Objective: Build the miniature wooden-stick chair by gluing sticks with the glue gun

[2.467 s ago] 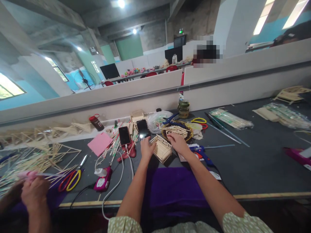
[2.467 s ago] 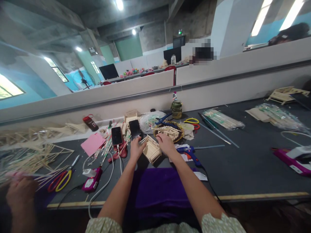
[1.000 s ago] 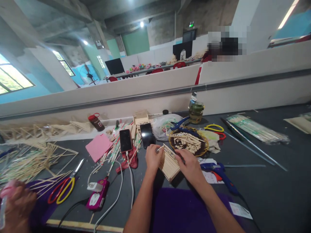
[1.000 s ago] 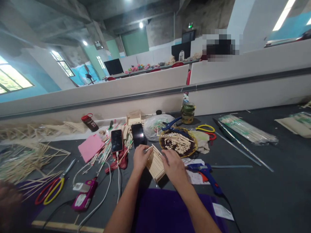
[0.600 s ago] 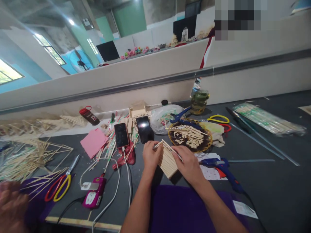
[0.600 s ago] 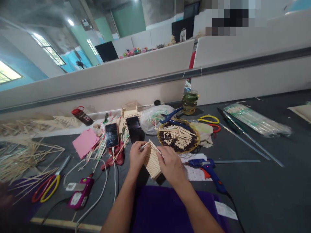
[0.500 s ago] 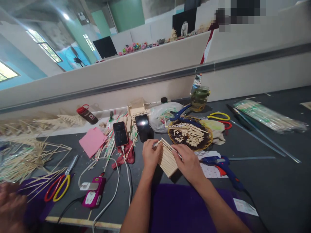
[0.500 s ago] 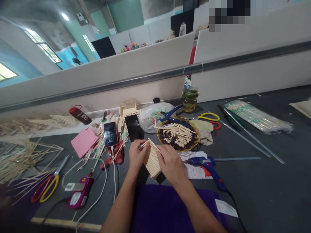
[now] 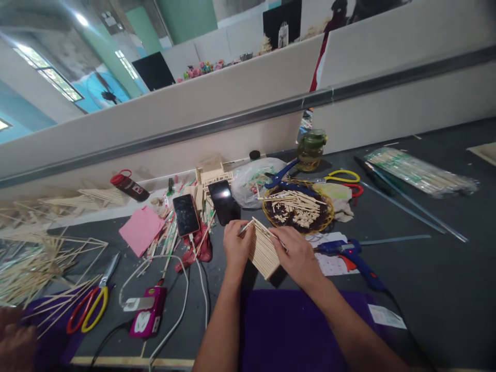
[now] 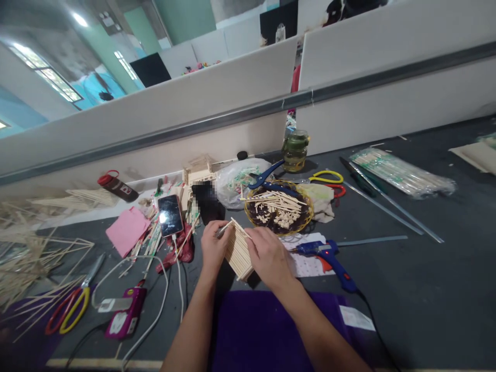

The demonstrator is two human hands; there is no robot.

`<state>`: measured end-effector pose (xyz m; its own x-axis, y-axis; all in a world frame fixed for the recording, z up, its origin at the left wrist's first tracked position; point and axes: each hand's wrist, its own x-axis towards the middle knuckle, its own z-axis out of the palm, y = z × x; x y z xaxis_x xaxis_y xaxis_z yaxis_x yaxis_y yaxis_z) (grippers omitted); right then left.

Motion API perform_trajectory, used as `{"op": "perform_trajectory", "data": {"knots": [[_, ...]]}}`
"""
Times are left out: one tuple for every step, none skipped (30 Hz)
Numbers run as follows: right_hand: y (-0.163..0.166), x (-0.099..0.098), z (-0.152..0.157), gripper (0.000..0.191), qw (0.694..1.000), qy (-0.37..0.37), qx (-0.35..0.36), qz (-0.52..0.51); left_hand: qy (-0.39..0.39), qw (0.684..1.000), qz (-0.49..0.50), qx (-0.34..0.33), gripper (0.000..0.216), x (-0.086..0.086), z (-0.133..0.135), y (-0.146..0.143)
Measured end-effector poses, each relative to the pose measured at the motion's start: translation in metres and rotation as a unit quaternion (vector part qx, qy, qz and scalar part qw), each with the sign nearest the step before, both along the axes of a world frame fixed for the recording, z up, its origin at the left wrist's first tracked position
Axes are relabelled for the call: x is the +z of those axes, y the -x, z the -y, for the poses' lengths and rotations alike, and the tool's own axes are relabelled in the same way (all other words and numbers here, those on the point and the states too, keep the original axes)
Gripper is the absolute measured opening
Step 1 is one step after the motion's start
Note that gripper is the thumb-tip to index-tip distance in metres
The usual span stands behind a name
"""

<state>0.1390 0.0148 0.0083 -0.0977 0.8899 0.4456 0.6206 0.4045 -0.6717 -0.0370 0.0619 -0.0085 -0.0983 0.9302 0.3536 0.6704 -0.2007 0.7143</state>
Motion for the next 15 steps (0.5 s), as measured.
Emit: {"op": "perform_trajectory", "data": {"knots": [[0.0001,0.0005,0.0,0.027,1.0,0.001,-0.001,-0.001,-0.001,1.0,0.002,0.0,0.007,-0.0001,-0.0003,0.0],[0.0003,0.0011,0.0,0.028,1.0,0.002,-0.001,-0.001,0.0,1.0,0.003,0.001,0.006,-0.0001,-0.0005,-0.0001],[0.0004,0.0016,0.0001,0.028,1.0,0.003,-0.001,-0.002,0.001,1.0,0.003,0.003,0.006,0.0,-0.0006,-0.0003],[0.0005,0.002,0.0001,0.028,1.0,0.004,-0.001,-0.003,0.002,1.0,0.003,0.004,0.006,0.0001,-0.0007,-0.0004],[0.0006,0.0022,0.0002,0.028,1.0,0.005,-0.001,-0.003,0.002,1.0,0.003,0.005,0.006,0.0003,-0.0008,-0.0006],[0.0006,0.0023,0.0002,0.029,1.0,0.006,-0.001,-0.003,0.001,1.0,0.002,0.005,0.006,0.0005,-0.0008,-0.0007],[0.0006,0.0021,0.0002,0.029,1.0,0.006,0.0,-0.003,0.0,1.0,0.002,0.005,0.006,0.0006,-0.0009,-0.0008],[0.0005,0.0018,0.0001,0.029,1.0,0.006,0.0,-0.003,-0.002,1.0,0.001,0.006,0.006,0.0006,-0.0009,-0.0008],[0.0005,0.0014,0.0,0.029,1.0,0.005,-0.001,-0.004,-0.003,1.0,0.001,0.006,0.005,0.0007,-0.001,-0.0009],[0.0004,0.0009,-0.0001,0.029,1.0,0.005,0.0,-0.004,-0.005,1.0,0.001,0.006,0.005,0.0007,-0.0012,-0.0009],[0.0003,0.0003,-0.0003,0.029,1.0,0.005,0.0,-0.004,-0.005,1.0,0.001,0.006,0.005,0.0007,-0.0013,-0.0009],[0.0003,-0.0002,-0.0004,0.029,1.0,0.004,0.0,-0.004,-0.006,1.0,0.002,0.005,0.005,0.0008,-0.0014,-0.0009],[0.0003,-0.0006,-0.0006,0.029,1.0,0.003,0.0,-0.003,-0.007,1.0,0.003,0.004,0.005,0.0008,-0.0015,-0.001],[0.0003,-0.001,-0.0007,0.029,1.0,0.002,0.001,-0.003,-0.008,1.0,0.004,0.003,0.005,0.0009,-0.0016,-0.001],[0.0003,-0.0012,-0.0007,0.029,1.0,0.001,0.002,-0.002,-0.008,1.0,0.006,0.002,0.005,0.001,-0.0016,-0.001]]}}
